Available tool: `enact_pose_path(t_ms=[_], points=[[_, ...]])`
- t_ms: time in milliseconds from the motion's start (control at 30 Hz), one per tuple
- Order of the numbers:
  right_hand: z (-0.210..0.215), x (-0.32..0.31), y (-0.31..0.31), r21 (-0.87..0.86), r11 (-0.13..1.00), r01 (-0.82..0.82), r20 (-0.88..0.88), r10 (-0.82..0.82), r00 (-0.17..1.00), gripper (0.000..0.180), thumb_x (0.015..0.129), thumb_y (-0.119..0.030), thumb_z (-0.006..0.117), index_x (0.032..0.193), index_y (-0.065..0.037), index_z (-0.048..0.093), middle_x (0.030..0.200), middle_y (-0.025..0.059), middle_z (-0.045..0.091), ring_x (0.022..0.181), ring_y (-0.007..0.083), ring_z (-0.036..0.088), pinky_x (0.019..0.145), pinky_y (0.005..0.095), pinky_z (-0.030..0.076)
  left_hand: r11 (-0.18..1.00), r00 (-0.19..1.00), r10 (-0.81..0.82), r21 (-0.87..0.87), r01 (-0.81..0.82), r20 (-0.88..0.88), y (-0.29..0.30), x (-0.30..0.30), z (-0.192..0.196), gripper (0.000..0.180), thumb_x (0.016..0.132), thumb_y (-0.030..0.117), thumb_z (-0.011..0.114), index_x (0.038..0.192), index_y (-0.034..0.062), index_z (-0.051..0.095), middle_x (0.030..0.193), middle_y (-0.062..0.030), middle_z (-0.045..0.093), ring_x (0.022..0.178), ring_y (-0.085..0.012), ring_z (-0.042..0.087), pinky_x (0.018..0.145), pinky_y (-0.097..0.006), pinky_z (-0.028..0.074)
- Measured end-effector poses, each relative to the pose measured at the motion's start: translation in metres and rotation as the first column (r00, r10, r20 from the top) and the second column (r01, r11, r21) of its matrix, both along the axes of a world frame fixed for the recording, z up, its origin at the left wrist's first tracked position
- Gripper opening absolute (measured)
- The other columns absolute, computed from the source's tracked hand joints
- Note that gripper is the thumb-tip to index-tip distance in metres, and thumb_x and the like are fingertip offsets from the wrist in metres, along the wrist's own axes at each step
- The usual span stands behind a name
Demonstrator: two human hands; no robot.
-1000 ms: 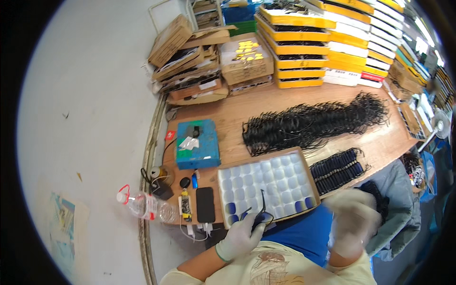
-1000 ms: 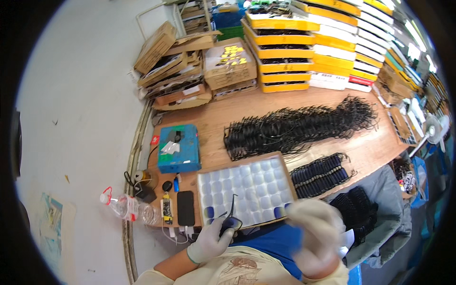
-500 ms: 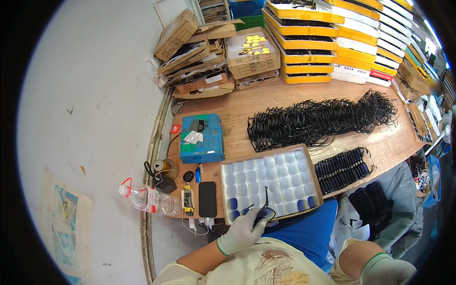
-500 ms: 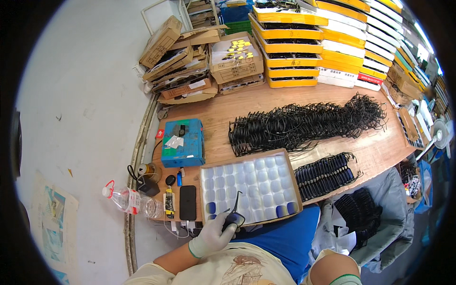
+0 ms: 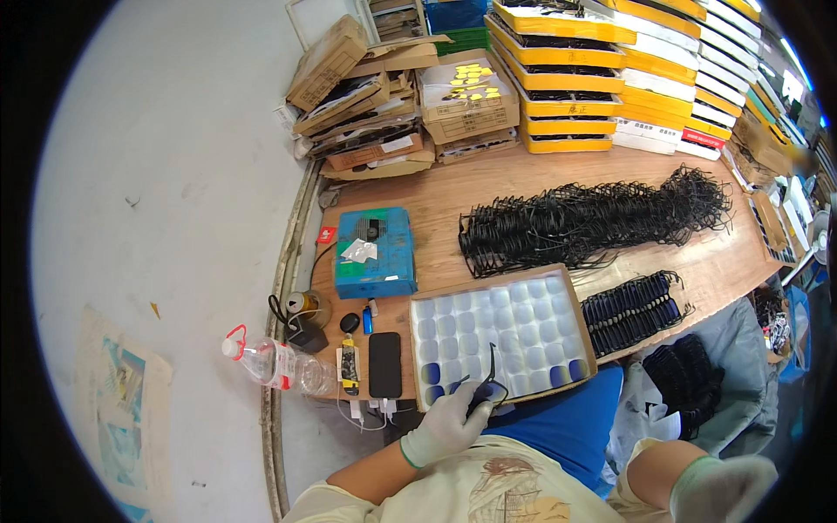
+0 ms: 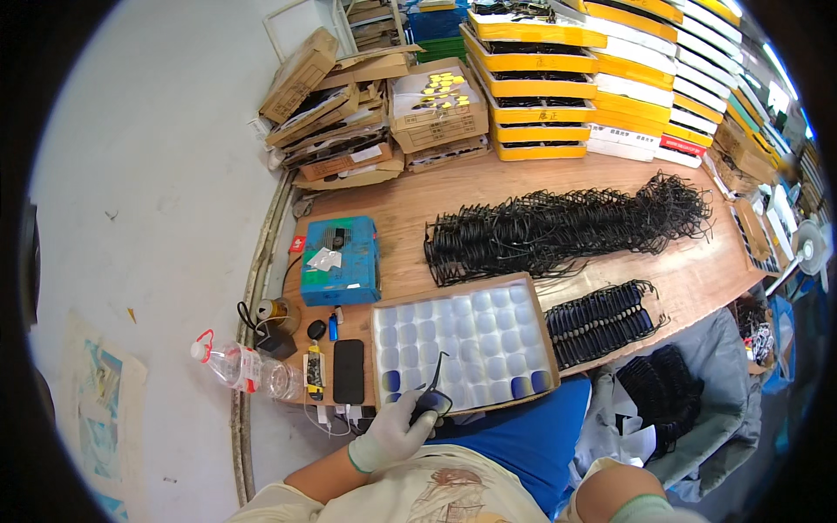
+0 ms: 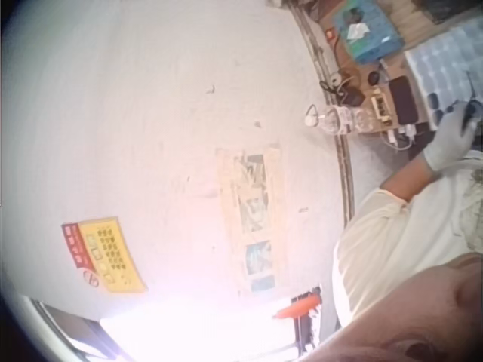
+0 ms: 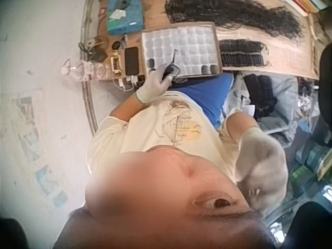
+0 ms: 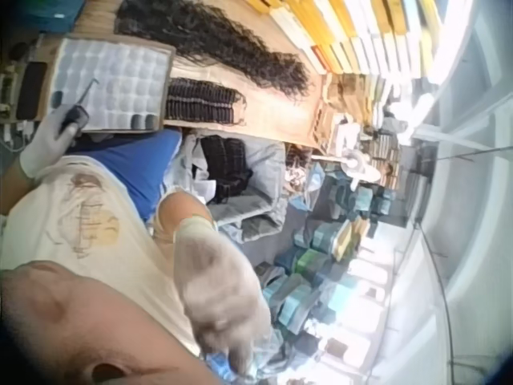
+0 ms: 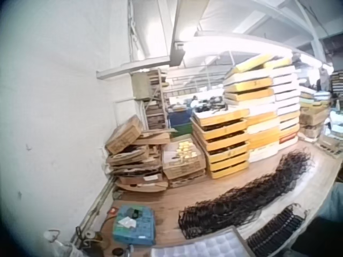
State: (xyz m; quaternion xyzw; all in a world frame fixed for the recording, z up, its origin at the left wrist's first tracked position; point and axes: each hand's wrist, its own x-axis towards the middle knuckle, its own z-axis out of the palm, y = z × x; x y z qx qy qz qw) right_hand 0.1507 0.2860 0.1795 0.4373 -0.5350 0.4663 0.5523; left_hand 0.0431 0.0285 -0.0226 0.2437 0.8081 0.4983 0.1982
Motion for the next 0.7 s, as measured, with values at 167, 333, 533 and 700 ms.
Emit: enact_pose_path(t_ms=[167,333,533,700], points=[[-0.066,-0.018,0.008,0.102,0.965,0.243,0.527,-0.259,0.810,0.022,0.076,-0.005,0.070,0.097,0.002,0.066,0.090,0.0114,0.062,0.072,0.0259,0.062,0.063,0.0379,0.051,1.000,0.999,0.018,-0.017,-0.018,-0.029,-0.006,0.001,0.012,0.032,0.094,0.020,0.068,0.115,-0.0027,0.063,0.078,-0.0120,0.072,0.067,-0.0182,0.069,0.063,-0.032,0.055],[-0.144,-0.019,-0.009,0.250,0.946,0.206,0.855,-0.316,0.412,0.035,0.080,-0.013,0.076,0.110,0.005,0.069,0.100,0.0212,0.067,0.083,0.0329,0.067,0.074,0.0367,0.055,0.998,0.998,-0.052,-0.028,0.051,-0.039,-0.006,-0.003,0.018,0.037,0.092,0.024,0.071,0.116,-0.0018,0.064,0.079,-0.0144,0.071,0.066,-0.0223,0.069,0.064,-0.033,0.054],[-0.175,-0.038,-0.038,0.346,0.904,-0.253,0.919,-0.273,0.283,0.040,0.084,-0.031,0.078,0.104,0.002,0.066,0.107,0.0219,0.064,0.105,0.0411,0.060,0.092,0.0473,0.049,0.878,0.883,-0.457,-0.108,0.467,0.106,-0.004,-0.007,0.028,0.038,0.090,0.028,0.073,0.116,0.0013,0.067,0.084,-0.0163,0.071,0.074,-0.0269,0.071,0.069,-0.036,0.055],[-0.174,-0.033,-0.022,0.302,0.835,-0.459,0.953,-0.284,0.111,0.028,0.093,-0.027,0.066,0.091,0.001,0.064,0.076,0.0221,0.061,0.073,0.0413,0.060,0.069,0.0486,0.048,0.993,0.985,-0.037,-0.102,0.055,0.168,-0.015,-0.057,0.009,0.032,0.086,0.024,0.074,0.106,-0.0005,0.072,0.092,-0.0122,0.075,0.084,-0.0214,0.072,0.079,-0.033,0.056]])
